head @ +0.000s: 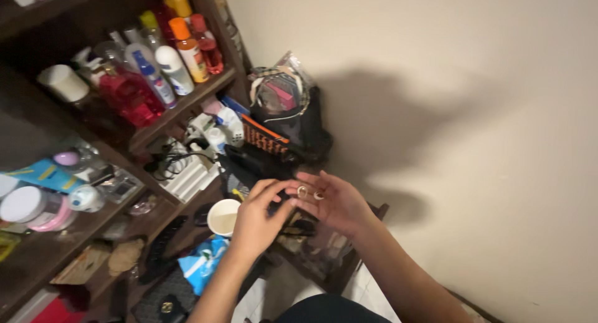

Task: The person organizes items on a cluttered vanity table. They open a pink jewelry box, pick up and examine several gold-colored rings, and place them back into the box. They also handle a small black pouch, a white paper, and a small bottle, moving them around the surface.

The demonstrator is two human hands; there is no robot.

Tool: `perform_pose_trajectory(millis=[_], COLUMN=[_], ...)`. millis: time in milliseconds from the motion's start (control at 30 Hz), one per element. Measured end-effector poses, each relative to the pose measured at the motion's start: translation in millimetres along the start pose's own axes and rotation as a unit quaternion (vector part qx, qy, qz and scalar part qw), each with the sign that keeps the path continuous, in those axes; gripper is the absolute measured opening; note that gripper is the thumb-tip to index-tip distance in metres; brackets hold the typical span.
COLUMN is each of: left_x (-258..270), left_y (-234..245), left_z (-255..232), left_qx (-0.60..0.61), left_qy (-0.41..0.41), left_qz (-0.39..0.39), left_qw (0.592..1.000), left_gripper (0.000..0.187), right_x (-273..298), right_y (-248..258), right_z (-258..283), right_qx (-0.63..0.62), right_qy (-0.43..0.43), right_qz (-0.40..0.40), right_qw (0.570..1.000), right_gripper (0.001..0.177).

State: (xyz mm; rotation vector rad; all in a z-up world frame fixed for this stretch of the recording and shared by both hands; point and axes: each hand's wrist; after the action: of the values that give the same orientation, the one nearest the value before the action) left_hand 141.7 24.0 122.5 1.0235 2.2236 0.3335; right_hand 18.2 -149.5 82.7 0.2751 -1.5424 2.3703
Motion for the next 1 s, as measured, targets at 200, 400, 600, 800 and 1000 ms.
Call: perform_pose_trajectory(millis=[200,400,600,800,1000], left_x=[10.9,42.1,93.8,163.7,226.2], left_y=[49.3,110.8,166.8,225.4,283.3], left_z=[5.7,31.7,73.6,124.4,143.2], left_qx=[-0.104,-0.047,-0.031,0.091,0.163], left_qy=[-0.048,0.032,0.124,0.15,0.244], left_qz=[-0.013,-0.018,-0.098,-0.168,-0.256], left_qw=[0.993,0.998,0.987,0.97,0.921], left_gripper=[0.029,0.016,0.019,0.019,0.027], right_x=[-35.5,-73.4,-128.3,-192.1,-203.9], right_y=[-35.1,-76.0,-79.3,-113.7,-178.9], right_z=[-46.7,-98.9,-165.1,-217.8,-270.8], right_qx=[-0.012,0.032,0.096,0.156,0.227], right_qy=[-0.03,-0.084,-0.153,-0.224,-0.202], right_qz=[0.091,0.037,0.023,0.019,0.051], right_qw=[0.995,0.995,0.983,0.962,0.951], right_gripper=[0.044,0.028,0.022,0.041,0.047])
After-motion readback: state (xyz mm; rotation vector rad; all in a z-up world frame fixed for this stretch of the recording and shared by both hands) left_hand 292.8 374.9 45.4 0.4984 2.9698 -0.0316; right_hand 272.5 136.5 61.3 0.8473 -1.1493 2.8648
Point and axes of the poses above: each hand's wrist, its own x-axis away from the middle knuckle, its own y-axis out of the back of the hand, z = x × y, and after that the axes turned 6 degrees about -y, right-handed
